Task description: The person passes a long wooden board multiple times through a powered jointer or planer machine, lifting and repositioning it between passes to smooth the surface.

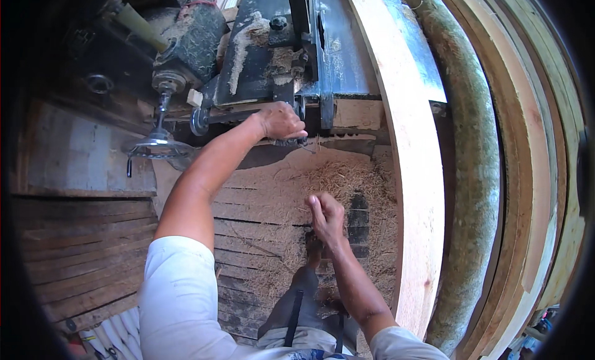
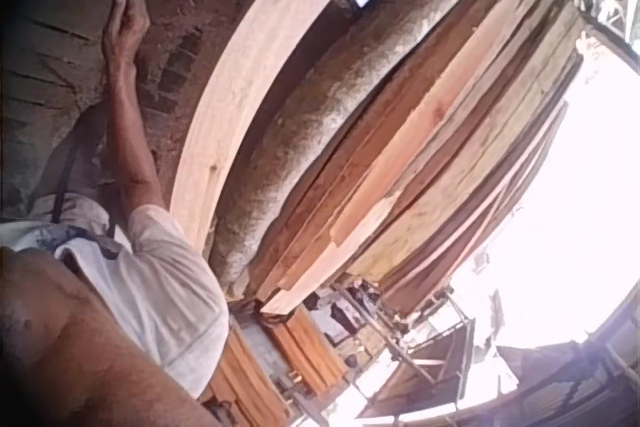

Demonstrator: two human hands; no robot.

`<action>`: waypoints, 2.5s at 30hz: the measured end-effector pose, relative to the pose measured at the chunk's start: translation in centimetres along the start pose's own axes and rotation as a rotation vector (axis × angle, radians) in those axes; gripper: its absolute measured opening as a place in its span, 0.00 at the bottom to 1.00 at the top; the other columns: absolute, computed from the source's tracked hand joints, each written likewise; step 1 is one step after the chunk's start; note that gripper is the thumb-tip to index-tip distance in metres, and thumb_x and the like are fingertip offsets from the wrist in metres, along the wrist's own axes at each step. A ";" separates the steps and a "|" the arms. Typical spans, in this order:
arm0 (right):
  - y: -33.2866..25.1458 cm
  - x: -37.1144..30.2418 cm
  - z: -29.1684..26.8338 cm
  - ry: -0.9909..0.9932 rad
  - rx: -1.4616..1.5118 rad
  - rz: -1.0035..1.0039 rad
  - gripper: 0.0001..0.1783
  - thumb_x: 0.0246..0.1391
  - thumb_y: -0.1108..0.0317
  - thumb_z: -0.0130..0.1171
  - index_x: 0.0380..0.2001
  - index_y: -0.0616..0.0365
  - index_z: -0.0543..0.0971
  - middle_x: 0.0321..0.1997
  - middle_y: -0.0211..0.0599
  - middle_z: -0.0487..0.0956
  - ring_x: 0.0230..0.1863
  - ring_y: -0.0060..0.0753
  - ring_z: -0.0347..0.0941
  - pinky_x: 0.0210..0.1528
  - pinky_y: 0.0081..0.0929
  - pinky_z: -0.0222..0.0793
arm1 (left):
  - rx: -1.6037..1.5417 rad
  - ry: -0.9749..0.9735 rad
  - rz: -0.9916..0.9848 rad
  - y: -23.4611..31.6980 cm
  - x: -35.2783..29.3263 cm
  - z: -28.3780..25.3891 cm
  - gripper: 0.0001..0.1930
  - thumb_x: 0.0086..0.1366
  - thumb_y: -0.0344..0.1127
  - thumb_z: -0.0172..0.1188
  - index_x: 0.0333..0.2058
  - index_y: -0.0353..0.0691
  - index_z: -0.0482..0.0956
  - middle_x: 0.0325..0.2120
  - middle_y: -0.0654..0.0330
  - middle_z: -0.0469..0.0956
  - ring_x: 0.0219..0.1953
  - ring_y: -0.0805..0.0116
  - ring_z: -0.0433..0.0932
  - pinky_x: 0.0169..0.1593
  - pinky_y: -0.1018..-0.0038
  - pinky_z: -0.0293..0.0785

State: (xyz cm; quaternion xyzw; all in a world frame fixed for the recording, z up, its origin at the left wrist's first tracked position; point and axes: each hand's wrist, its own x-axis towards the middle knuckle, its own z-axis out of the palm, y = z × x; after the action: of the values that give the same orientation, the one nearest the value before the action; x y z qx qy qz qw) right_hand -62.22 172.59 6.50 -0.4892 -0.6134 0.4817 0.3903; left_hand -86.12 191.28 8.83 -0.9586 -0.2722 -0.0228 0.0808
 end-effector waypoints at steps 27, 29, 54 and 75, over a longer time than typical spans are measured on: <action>0.2 31.1 0.2 0.383 -0.564 -0.893 0.14 0.54 0.63 0.48 0.30 0.62 0.77 0.41 0.46 0.78 0.40 0.36 0.77 0.37 0.32 0.70 | -0.343 0.559 -1.168 11.5 -5.7 2.5 0.11 0.65 0.30 0.48 0.43 0.35 0.74 0.45 0.48 0.72 0.52 0.51 0.69 0.55 0.61 0.64; 1.9 33.3 1.3 0.309 -0.694 -1.139 0.16 0.55 0.61 0.47 0.26 0.63 0.77 0.36 0.43 0.79 0.35 0.34 0.77 0.33 0.31 0.70 | -0.263 0.635 -1.155 10.5 -4.7 3.5 0.10 0.64 0.32 0.48 0.41 0.35 0.74 0.40 0.49 0.71 0.47 0.52 0.69 0.52 0.61 0.64; 4.8 17.9 9.4 -0.399 0.062 0.137 0.36 0.42 0.40 0.65 0.34 0.69 0.71 0.32 0.58 0.78 0.38 0.48 0.76 0.41 0.39 0.69 | -2.038 1.442 -1.702 6.5 -6.6 11.4 0.19 0.60 0.49 0.41 0.37 0.39 0.69 0.36 0.57 0.73 0.38 0.59 0.75 0.42 0.58 0.73; 1.2 17.4 8.8 -0.377 -0.218 0.132 0.38 0.42 0.39 0.62 0.38 0.69 0.72 0.38 0.63 0.77 0.45 0.59 0.74 0.47 0.44 0.69 | -1.380 1.208 -1.801 7.1 -7.4 9.8 0.30 0.59 0.61 0.51 0.42 0.35 0.72 0.38 0.55 0.76 0.43 0.59 0.74 0.47 0.65 0.70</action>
State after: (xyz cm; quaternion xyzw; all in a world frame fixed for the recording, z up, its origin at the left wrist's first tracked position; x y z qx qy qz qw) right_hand -74.04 187.79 3.42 -0.4691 -0.6905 0.5199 0.1811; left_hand -88.70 183.14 -2.49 -0.1184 -0.6729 -0.6332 -0.3638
